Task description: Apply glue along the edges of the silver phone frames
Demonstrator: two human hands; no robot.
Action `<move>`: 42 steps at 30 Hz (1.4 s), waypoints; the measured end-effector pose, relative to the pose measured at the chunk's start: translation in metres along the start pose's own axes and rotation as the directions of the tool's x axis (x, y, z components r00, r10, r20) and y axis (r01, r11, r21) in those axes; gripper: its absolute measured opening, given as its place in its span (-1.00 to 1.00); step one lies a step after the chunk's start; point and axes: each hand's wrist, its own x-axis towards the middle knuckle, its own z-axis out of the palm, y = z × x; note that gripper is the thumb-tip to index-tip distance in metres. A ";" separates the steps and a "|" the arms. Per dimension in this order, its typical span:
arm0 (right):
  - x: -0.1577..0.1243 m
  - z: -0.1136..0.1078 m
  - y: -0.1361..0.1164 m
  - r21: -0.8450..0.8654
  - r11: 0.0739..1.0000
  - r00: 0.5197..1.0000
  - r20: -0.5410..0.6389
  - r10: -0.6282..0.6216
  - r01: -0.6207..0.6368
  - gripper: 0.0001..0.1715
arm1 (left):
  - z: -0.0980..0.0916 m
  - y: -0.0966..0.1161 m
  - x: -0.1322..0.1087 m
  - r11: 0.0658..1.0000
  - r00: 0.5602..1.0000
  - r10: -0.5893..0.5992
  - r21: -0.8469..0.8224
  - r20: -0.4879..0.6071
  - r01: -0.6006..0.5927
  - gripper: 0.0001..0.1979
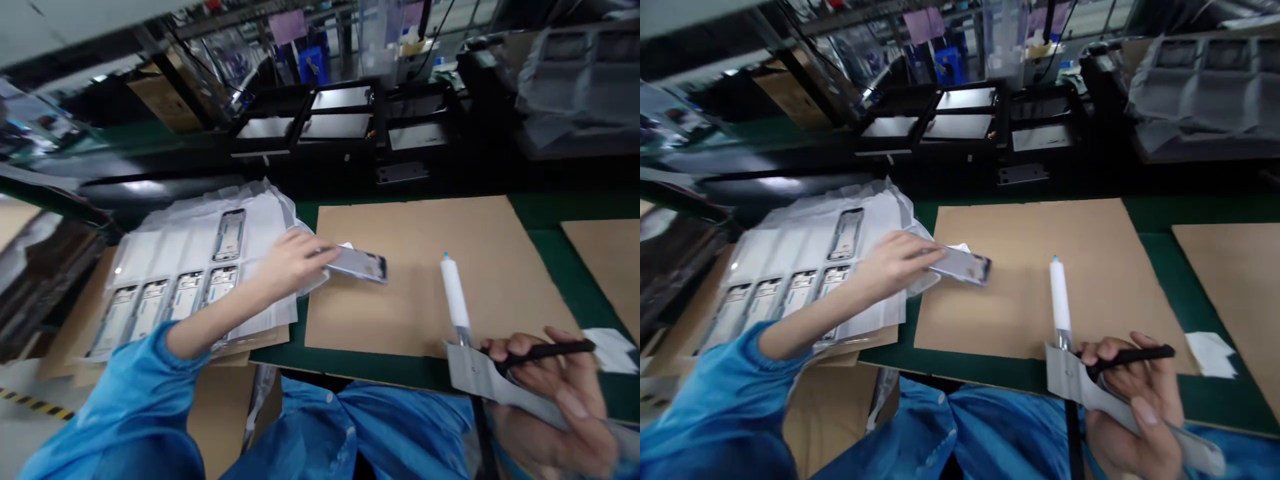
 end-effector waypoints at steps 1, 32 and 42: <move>-0.003 0.008 -0.005 -0.015 1.000 1.000 -0.005 -0.018 0.018 -0.42 | 0.013 0.016 0.018 0.993 0.992 0.120 -0.014 0.042 -0.119 -0.61; -0.016 0.018 -0.030 -0.304 0.947 0.928 0.372 0.016 0.106 -0.52 | 0.127 0.072 0.085 0.925 0.997 -0.060 -0.372 0.058 0.078 -0.33; -0.018 0.027 -0.028 -0.338 0.933 0.939 0.343 -0.004 0.127 -0.62 | 0.124 0.073 0.086 0.935 0.996 -0.056 -0.347 0.073 0.078 -0.33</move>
